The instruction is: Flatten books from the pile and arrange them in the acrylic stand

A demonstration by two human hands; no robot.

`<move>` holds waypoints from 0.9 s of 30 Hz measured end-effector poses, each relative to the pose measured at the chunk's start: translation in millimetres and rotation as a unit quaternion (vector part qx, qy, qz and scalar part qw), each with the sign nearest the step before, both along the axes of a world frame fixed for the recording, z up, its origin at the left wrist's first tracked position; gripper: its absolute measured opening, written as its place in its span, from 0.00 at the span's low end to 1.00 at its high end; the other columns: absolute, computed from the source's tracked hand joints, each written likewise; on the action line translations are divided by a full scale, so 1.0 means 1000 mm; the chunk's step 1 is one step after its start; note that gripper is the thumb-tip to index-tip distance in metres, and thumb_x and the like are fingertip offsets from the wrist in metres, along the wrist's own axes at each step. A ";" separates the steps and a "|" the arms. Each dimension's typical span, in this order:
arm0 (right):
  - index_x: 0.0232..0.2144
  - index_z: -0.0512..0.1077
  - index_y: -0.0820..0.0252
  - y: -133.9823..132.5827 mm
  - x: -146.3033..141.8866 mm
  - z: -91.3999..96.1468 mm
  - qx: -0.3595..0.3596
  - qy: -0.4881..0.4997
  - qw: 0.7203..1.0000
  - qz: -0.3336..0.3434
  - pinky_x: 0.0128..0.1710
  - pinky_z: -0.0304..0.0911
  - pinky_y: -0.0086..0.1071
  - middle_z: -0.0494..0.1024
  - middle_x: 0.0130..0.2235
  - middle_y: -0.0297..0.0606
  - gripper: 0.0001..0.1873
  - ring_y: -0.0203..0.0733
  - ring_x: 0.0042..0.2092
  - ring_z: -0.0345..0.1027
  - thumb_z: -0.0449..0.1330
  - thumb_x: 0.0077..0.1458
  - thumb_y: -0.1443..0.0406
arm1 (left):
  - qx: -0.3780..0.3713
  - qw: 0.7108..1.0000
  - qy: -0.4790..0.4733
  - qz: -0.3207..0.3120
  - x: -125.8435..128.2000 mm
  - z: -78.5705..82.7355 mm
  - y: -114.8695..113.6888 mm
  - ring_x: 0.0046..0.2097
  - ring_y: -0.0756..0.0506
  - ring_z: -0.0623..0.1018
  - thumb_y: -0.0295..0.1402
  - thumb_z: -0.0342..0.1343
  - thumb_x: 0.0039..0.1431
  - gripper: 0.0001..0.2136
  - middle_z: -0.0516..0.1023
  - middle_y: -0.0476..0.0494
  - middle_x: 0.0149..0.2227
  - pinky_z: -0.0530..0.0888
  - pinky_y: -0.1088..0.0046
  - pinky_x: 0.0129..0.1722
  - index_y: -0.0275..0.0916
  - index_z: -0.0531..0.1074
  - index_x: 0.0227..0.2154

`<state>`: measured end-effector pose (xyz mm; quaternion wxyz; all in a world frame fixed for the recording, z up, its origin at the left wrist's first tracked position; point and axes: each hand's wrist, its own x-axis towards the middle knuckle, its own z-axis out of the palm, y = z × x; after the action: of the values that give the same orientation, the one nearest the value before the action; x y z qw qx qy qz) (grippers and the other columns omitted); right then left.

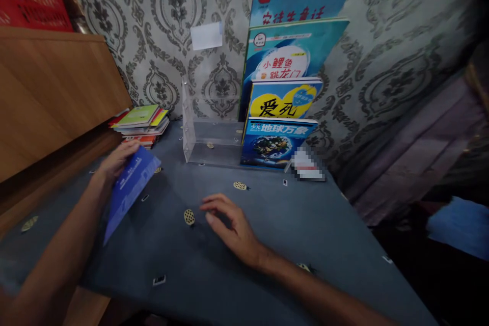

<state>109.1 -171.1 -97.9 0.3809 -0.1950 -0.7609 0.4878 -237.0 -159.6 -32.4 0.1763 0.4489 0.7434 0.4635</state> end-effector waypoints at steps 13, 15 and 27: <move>0.41 0.74 0.58 0.034 0.053 -0.023 0.195 -0.129 0.953 -0.193 0.51 0.68 0.44 0.75 0.46 0.45 0.10 0.47 0.50 0.69 0.53 0.64 0.66 | -0.048 0.829 0.055 -0.554 0.199 -0.061 0.089 0.32 0.46 0.71 0.43 0.49 0.62 0.13 0.71 0.50 0.27 0.69 0.70 0.32 0.41 0.69 0.27; 0.39 0.75 0.59 0.038 0.063 -0.022 0.239 -0.164 0.934 -0.207 0.49 0.67 0.46 0.75 0.43 0.45 0.10 0.49 0.48 0.68 0.53 0.64 0.67 | -0.021 0.834 0.068 -0.547 0.218 -0.065 0.091 0.37 0.44 0.74 0.41 0.47 0.63 0.12 0.74 0.47 0.31 0.72 0.68 0.38 0.41 0.70 0.31; 0.58 0.68 0.69 0.038 0.070 -0.031 0.307 -0.345 0.879 -0.119 0.60 0.61 0.54 0.71 0.60 0.55 0.23 0.57 0.61 0.64 0.55 0.62 0.67 | 0.010 0.806 0.347 -0.479 0.205 -0.101 -0.006 0.71 0.41 0.56 0.44 0.40 0.71 0.30 0.55 0.38 0.71 0.59 0.55 0.68 0.44 0.40 0.71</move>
<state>178.8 -133.1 -128.5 0.1901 -0.3133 -0.9267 0.0827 -32.2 -165.7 -133.3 0.1023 0.8804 0.4410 0.1408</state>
